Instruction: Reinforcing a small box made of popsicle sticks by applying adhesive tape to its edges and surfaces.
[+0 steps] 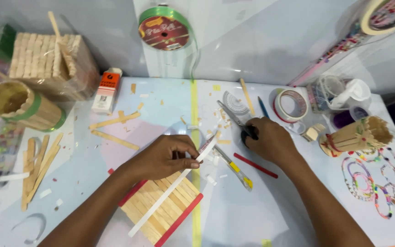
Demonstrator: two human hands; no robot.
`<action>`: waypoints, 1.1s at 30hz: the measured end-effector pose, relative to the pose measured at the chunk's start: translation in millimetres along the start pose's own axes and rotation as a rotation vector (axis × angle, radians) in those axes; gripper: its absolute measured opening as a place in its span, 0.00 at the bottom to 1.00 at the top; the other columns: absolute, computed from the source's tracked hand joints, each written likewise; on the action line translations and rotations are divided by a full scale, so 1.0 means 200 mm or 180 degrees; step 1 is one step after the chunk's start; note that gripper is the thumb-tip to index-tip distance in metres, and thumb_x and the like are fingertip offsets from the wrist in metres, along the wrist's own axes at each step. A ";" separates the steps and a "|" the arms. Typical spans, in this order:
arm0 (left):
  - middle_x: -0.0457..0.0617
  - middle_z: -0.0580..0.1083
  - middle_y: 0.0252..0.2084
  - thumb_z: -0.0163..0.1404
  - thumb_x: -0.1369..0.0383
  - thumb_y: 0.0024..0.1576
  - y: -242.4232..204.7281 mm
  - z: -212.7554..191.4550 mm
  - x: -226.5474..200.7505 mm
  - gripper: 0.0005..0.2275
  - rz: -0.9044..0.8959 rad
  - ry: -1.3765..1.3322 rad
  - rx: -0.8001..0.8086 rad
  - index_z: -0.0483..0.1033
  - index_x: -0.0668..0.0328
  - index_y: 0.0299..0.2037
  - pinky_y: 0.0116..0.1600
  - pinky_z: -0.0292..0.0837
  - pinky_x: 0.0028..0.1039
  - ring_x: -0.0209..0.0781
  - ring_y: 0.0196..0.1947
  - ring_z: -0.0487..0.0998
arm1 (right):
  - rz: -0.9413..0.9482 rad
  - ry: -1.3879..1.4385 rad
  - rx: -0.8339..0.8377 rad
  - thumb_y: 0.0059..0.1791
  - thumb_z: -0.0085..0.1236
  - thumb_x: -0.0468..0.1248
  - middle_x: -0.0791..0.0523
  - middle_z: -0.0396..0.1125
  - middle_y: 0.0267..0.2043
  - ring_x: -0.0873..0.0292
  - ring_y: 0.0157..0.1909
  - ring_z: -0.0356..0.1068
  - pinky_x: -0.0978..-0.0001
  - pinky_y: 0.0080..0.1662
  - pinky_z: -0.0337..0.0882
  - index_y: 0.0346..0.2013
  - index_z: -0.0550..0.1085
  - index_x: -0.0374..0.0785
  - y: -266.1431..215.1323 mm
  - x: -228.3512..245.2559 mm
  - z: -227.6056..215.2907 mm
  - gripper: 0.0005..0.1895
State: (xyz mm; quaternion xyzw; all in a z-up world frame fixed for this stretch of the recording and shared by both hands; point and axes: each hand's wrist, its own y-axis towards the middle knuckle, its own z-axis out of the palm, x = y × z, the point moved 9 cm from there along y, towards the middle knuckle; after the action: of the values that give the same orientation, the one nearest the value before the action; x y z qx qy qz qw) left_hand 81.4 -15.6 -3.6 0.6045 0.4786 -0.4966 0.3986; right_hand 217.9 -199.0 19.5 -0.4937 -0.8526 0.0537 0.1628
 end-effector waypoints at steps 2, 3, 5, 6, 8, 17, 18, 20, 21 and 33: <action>0.54 0.79 0.38 0.61 0.68 0.57 -0.01 0.00 0.00 0.06 0.0016 -0.0010 -0.0034 0.85 0.62 0.38 0.36 0.71 0.31 0.40 0.31 0.75 | 0.0071 0.0205 0.0112 0.46 0.62 0.39 0.44 0.73 0.42 0.44 0.46 0.76 0.52 0.47 0.78 0.56 0.75 0.37 -0.02 -0.03 0.01 0.23; 0.53 0.79 0.38 0.61 0.67 0.57 -0.01 0.00 0.00 0.06 0.0048 -0.0016 -0.0011 0.85 0.61 0.39 0.36 0.71 0.30 0.38 0.31 0.75 | 0.0200 0.0423 0.0206 0.45 0.63 0.41 0.44 0.74 0.42 0.43 0.45 0.77 0.52 0.45 0.78 0.56 0.76 0.39 -0.04 -0.05 0.03 0.24; 0.53 0.79 0.38 0.61 0.67 0.58 -0.01 0.00 -0.01 0.06 0.0048 -0.0050 -0.0021 0.85 0.61 0.39 0.35 0.70 0.29 0.38 0.31 0.74 | 0.0260 0.0603 0.0250 0.45 0.63 0.38 0.44 0.74 0.42 0.45 0.42 0.76 0.54 0.44 0.77 0.56 0.77 0.39 -0.06 -0.08 0.05 0.24; 0.53 0.79 0.38 0.60 0.67 0.58 -0.01 0.00 -0.01 0.06 0.0079 -0.0069 0.0005 0.85 0.61 0.39 0.35 0.70 0.29 0.37 0.31 0.72 | 0.0353 0.0789 0.0258 0.45 0.63 0.36 0.44 0.75 0.42 0.47 0.40 0.76 0.55 0.43 0.76 0.56 0.77 0.39 -0.08 -0.10 0.05 0.24; 0.54 0.79 0.38 0.60 0.67 0.58 -0.01 -0.01 -0.01 0.06 0.0089 -0.0097 -0.0016 0.85 0.61 0.39 0.35 0.71 0.29 0.37 0.32 0.73 | 0.0409 0.1016 0.0294 0.44 0.63 0.35 0.45 0.73 0.40 0.51 0.37 0.73 0.58 0.40 0.75 0.56 0.77 0.39 -0.12 -0.14 0.09 0.24; 0.50 0.78 0.39 0.62 0.66 0.57 -0.01 0.00 0.05 0.07 0.0030 -0.0326 0.0011 0.85 0.58 0.40 0.36 0.71 0.24 0.35 0.34 0.73 | 0.0137 0.0310 0.0284 0.45 0.67 0.37 0.44 0.76 0.39 0.51 0.35 0.77 0.64 0.35 0.78 0.56 0.78 0.39 -0.17 -0.06 0.10 0.24; 0.50 0.78 0.39 0.62 0.66 0.57 0.00 0.00 0.05 0.07 0.0032 -0.0331 0.0021 0.85 0.58 0.40 0.36 0.71 0.23 0.34 0.34 0.73 | 0.0045 0.0165 0.0245 0.45 0.66 0.37 0.44 0.76 0.38 0.51 0.34 0.78 0.66 0.34 0.78 0.55 0.78 0.38 -0.17 -0.03 0.10 0.23; 0.50 0.78 0.39 0.62 0.66 0.57 0.00 -0.01 0.05 0.07 0.0041 -0.0328 0.0019 0.85 0.58 0.40 0.36 0.71 0.23 0.34 0.35 0.73 | 0.0106 0.0319 0.0234 0.45 0.66 0.37 0.44 0.77 0.38 0.52 0.33 0.77 0.65 0.33 0.77 0.56 0.77 0.38 -0.17 -0.09 0.11 0.24; 0.50 0.78 0.39 0.62 0.66 0.57 -0.01 -0.01 0.06 0.07 0.0044 -0.0330 0.0007 0.85 0.58 0.40 0.36 0.71 0.22 0.34 0.35 0.73 | 0.0162 0.0470 0.0231 0.45 0.67 0.38 0.44 0.77 0.38 0.53 0.31 0.75 0.64 0.32 0.77 0.57 0.77 0.37 -0.17 -0.12 0.11 0.26; 0.40 0.75 0.36 0.63 0.62 0.52 0.01 -0.03 0.07 0.08 -0.0400 -0.0243 -0.0071 0.87 0.54 0.36 0.37 0.68 0.19 0.29 0.30 0.73 | 0.0404 0.3026 0.0700 0.42 0.56 0.18 0.40 0.84 0.33 0.55 0.14 0.67 0.66 0.15 0.70 0.54 0.80 0.31 -0.58 -0.44 0.29 0.26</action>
State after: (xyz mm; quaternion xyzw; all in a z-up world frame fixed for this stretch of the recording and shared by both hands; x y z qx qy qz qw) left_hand 84.5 -8.3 -16.8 0.5493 0.5056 -0.5380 0.3913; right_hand 143.9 -329.2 -24.9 -0.4944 -0.6414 -0.0782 0.5815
